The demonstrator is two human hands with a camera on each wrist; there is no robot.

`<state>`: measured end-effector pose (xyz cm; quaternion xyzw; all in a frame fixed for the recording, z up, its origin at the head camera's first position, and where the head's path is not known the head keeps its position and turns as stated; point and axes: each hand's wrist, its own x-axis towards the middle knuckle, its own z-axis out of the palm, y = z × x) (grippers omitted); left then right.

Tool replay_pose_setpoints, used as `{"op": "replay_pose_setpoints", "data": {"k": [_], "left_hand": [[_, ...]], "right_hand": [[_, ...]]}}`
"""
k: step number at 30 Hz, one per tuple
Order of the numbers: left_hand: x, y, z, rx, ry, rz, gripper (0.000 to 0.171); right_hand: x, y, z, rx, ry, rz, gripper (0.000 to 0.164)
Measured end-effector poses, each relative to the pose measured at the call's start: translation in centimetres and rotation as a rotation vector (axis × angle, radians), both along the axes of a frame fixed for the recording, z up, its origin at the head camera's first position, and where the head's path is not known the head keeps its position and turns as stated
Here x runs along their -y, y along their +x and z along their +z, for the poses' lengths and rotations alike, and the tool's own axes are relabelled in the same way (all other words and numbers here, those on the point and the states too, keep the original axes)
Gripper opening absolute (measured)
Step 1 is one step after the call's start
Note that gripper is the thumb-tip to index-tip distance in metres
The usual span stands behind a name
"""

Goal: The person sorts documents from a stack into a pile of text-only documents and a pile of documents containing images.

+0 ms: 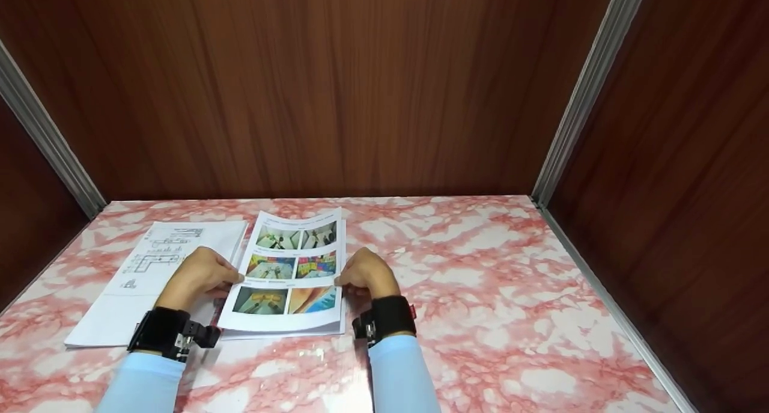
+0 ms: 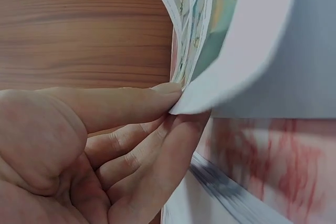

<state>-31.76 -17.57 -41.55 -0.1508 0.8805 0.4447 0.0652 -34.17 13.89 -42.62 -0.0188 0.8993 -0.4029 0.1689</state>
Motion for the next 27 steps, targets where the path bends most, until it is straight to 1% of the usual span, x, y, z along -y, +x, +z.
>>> {"op": "replay_pose_setpoints", "data": {"k": [6, 11, 15, 18, 22, 27], "left_hand": [[-0.14, -0.07, -0.02, 0.022, -0.044, -0.019, 0.022], [-0.21, -0.13, -0.1, 0.024, -0.077, -0.028, 0.024], [-0.21, -0.09, -0.21, 0.028, -0.112, -0.036, 0.023], [-0.14, -0.02, -0.17, 0.021, -0.114, -0.04, 0.024], [-0.08, 0.03, -0.11, 0.015, -0.097, -0.041, 0.025], [-0.04, -0.13, -0.32, 0.019, -0.116, -0.05, 0.024]], "right_hand": [[-0.09, -0.11, -0.16, 0.024, 0.006, -0.005, 0.014], [-0.21, -0.16, -0.27, 0.029, 0.01, 0.005, 0.013], [-0.42, -0.19, -0.34, -0.016, 0.047, 0.047, 0.015], [-0.44, -0.25, -0.25, -0.051, 0.072, 0.073, 0.016], [-0.42, -0.23, 0.09, -0.046, 0.075, 0.074, 0.017], [-0.51, -0.29, 0.03, -0.047, 0.102, 0.09, 0.017]]}}
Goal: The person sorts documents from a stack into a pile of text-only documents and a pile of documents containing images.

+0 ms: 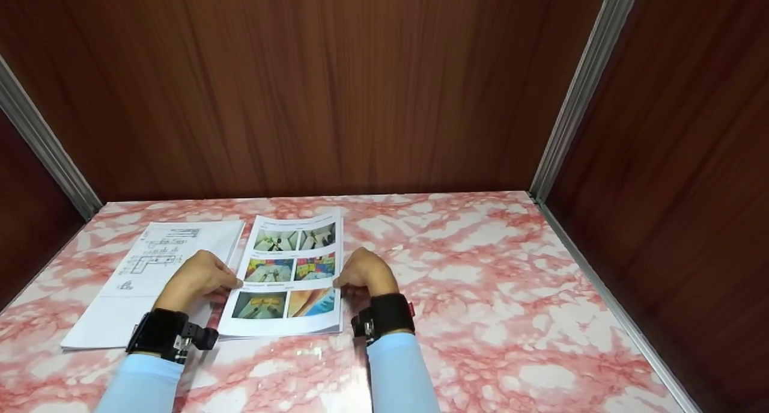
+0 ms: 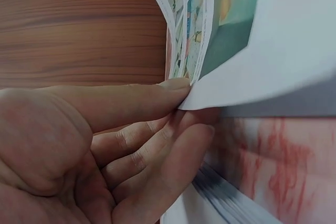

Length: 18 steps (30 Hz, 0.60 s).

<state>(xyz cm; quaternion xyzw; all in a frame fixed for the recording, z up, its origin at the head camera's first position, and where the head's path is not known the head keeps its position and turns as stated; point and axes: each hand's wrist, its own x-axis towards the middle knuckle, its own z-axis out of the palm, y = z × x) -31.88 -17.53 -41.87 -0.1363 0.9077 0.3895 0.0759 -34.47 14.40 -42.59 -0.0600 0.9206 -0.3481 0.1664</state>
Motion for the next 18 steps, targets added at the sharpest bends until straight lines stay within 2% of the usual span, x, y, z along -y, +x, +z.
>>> {"op": "replay_pose_setpoints", "data": {"k": [9, 18], "left_hand": [[0.02, -0.01, -0.03, 0.024, -0.016, -0.016, 0.024], [0.06, -0.1, -0.22, 0.043, -0.003, -0.012, 0.025]], "right_hand": [[0.1, -0.04, -0.19, 0.052, -0.003, -0.04, 0.014], [0.14, -0.12, -0.19, 0.064, -0.004, -0.047, 0.013]]}}
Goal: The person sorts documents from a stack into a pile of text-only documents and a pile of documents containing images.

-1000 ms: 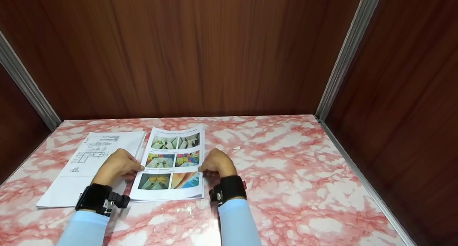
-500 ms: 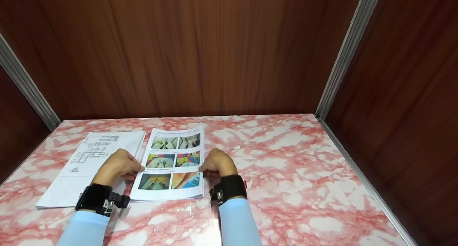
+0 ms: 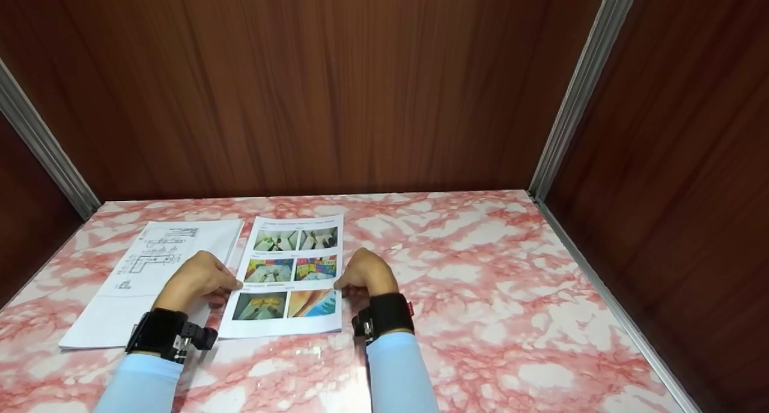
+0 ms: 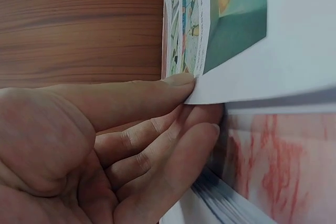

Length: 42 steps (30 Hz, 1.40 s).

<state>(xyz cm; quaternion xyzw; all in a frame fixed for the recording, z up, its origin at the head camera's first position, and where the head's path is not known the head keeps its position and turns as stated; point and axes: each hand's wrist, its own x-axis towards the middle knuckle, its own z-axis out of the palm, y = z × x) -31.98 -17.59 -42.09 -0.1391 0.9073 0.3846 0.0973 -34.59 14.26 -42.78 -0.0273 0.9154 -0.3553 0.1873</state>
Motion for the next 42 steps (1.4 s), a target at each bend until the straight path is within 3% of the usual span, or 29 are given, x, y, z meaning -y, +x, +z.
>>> {"op": "replay_pose_setpoints", "data": {"k": [6, 12, 24, 32, 37, 42], "left_hand": [[0.1, 0.2, 0.2, -0.008, -0.015, -0.004, 0.025], [0.3, 0.3, 0.5, -0.024, -0.027, 0.015, 0.027], [0.3, 0.2, 0.3, -0.018, -0.039, -0.003, 0.029], [0.3, 0.4, 0.7, -0.025, -0.034, -0.011, 0.024], [0.3, 0.4, 1.1, -0.017, -0.015, 0.016, 0.024], [0.3, 0.4, 1.1, -0.083, -0.006, 0.024, 0.022]], "right_hand": [[0.1, 0.0, 0.1, 0.03, 0.005, -0.022, 0.016], [-0.2, 0.1, 0.0, -0.034, 0.047, 0.0, 0.019], [-0.2, -0.1, -0.1, -0.03, 0.021, -0.015, 0.015], [-0.5, 0.0, -0.1, -0.059, 0.018, 0.003, 0.021], [-0.5, -0.1, 0.1, -0.032, 0.003, -0.008, 0.025], [-0.5, 0.0, 0.7, -0.01, -0.066, -0.045, 0.027]]}}
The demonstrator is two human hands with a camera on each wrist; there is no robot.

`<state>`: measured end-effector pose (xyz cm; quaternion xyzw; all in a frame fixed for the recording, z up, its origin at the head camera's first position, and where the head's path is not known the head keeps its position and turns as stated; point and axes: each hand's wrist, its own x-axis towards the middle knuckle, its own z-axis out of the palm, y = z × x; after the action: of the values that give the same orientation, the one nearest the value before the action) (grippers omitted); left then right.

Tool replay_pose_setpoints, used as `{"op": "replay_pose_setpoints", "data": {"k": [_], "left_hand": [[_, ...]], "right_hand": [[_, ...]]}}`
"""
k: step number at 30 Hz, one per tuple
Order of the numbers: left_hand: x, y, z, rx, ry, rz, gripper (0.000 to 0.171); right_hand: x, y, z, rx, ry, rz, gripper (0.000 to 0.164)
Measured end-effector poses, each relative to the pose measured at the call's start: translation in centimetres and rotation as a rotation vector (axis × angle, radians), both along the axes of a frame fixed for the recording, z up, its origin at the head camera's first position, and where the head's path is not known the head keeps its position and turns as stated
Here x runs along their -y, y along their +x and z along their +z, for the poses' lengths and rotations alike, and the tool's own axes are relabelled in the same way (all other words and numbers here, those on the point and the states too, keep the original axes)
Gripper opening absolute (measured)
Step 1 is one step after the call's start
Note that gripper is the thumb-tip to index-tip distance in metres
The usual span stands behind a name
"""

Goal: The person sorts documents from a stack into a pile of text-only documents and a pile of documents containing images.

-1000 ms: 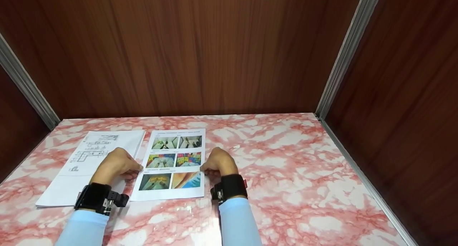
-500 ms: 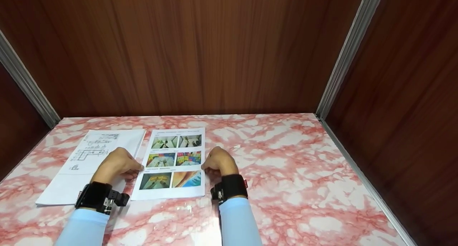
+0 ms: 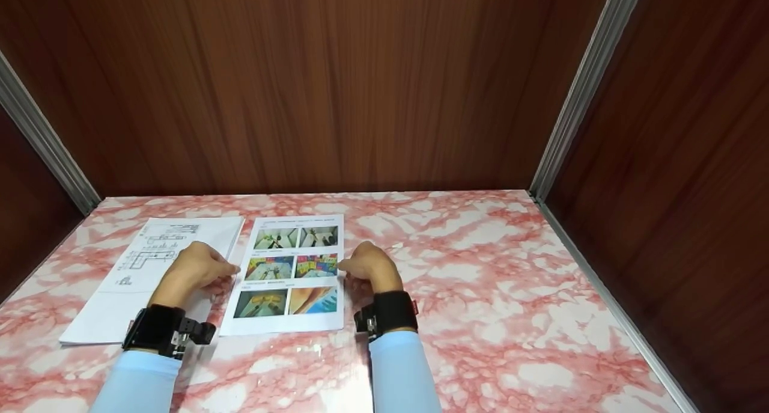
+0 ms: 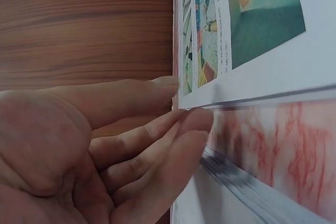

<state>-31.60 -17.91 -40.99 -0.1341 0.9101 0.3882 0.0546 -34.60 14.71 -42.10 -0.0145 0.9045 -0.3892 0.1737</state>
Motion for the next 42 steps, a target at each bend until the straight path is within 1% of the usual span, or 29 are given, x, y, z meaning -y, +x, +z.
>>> {"op": "replay_pose_setpoints", "data": {"k": [2, 3, 6, 9, 10, 13, 16, 19, 21, 23, 25, 27, 29, 30, 33, 35, 36, 38, 42], "left_hand": [[0.1, 0.1, 0.0, -0.051, -0.025, -0.019, 0.02], [0.8, -0.7, -1.4, -0.099, -0.023, -0.046, 0.02], [1.0, -0.8, -1.3, -0.146, -0.07, -0.071, 0.018], [0.9, -0.8, -0.9, -0.16, -0.069, -0.064, 0.018], [0.2, 0.2, 0.6, -0.134, -0.076, -0.046, 0.019], [0.1, 0.5, 1.3, -0.138, -0.061, -0.041, 0.022], [0.6, 0.8, 2.1, -0.157, -0.049, -0.046, 0.024], [1.8, 1.0, 2.7, -0.218, -0.021, -0.051, 0.026], [3.1, 1.4, 2.8, -0.276, -0.014, -0.059, 0.027], [4.6, 1.8, 2.9, -0.331, -0.016, -0.064, 0.028], [6.5, 2.3, 2.9, -0.365, -0.044, -0.06, 0.031], [8.6, 2.8, 2.7, -0.358, -0.07, -0.049, 0.036], [10.8, 3.1, 2.3, -0.33, -0.09, -0.03, 0.043], [12.0, 3.3, 2.1, -0.302, -0.097, -0.014, 0.047], [15.0, 3.8, 1.2, -0.217, -0.092, 0.047, 0.057], [16.6, 4.2, 0.5, -0.17, -0.098, 0.092, 0.059], [17.2, 4.3, 0.1, -0.151, -0.1, 0.112, 0.06], [17.9, 4.5, -0.5, -0.129, -0.106, 0.129, 0.06], [18.2, 4.5, -1.4, -0.11, -0.104, 0.136, 0.059]], "right_hand": [[0.1, 0.1, 0.3, -0.013, -0.016, -0.009, 0.026], [0.1, 0.1, 0.5, -0.03, -0.012, -0.011, 0.026], [0.3, 0.2, 0.9, -0.053, -0.033, -0.026, 0.022], [0.6, 0.3, 1.3, -0.072, -0.08, -0.034, 0.019], [0.7, 0.3, 1.4, -0.073, -0.099, -0.037, 0.019], [1.1, 0.4, 1.9, -0.092, -0.156, -0.039, 0.019], [1.9, 0.7, 2.8, -0.132, -0.192, -0.036, 0.019], [3.1, 1.1, 3.7, -0.185, -0.205, -0.023, 0.02], [4.2, 1.5, 4.2, -0.212, -0.214, -0.002, 0.019], [5.6, 1.7, 4.4, -0.23, -0.238, 0.027, 0.02], [7.1, 2.0, 4.4, -0.248, -0.264, 0.061, 0.021], [8.7, 2.2, 4.1, -0.275, -0.296, 0.092, 0.021], [10.3, 2.3, 3.5, -0.293, -0.327, 0.116, 0.023], [11.2, 2.4, 3.2, -0.306, -0.33, 0.129, 0.024], [13.7, 2.8, 2.1, -0.306, -0.347, 0.168, 0.027], [15.6, 3.3, 1.3, -0.299, -0.324, 0.201, 0.029], [16.4, 3.6, 1.0, -0.303, -0.306, 0.222, 0.029], [17.9, 4.0, 0.4, -0.302, -0.272, 0.26, 0.032], [19.7, 4.8, -0.7, -0.287, -0.205, 0.324, 0.036]]}}
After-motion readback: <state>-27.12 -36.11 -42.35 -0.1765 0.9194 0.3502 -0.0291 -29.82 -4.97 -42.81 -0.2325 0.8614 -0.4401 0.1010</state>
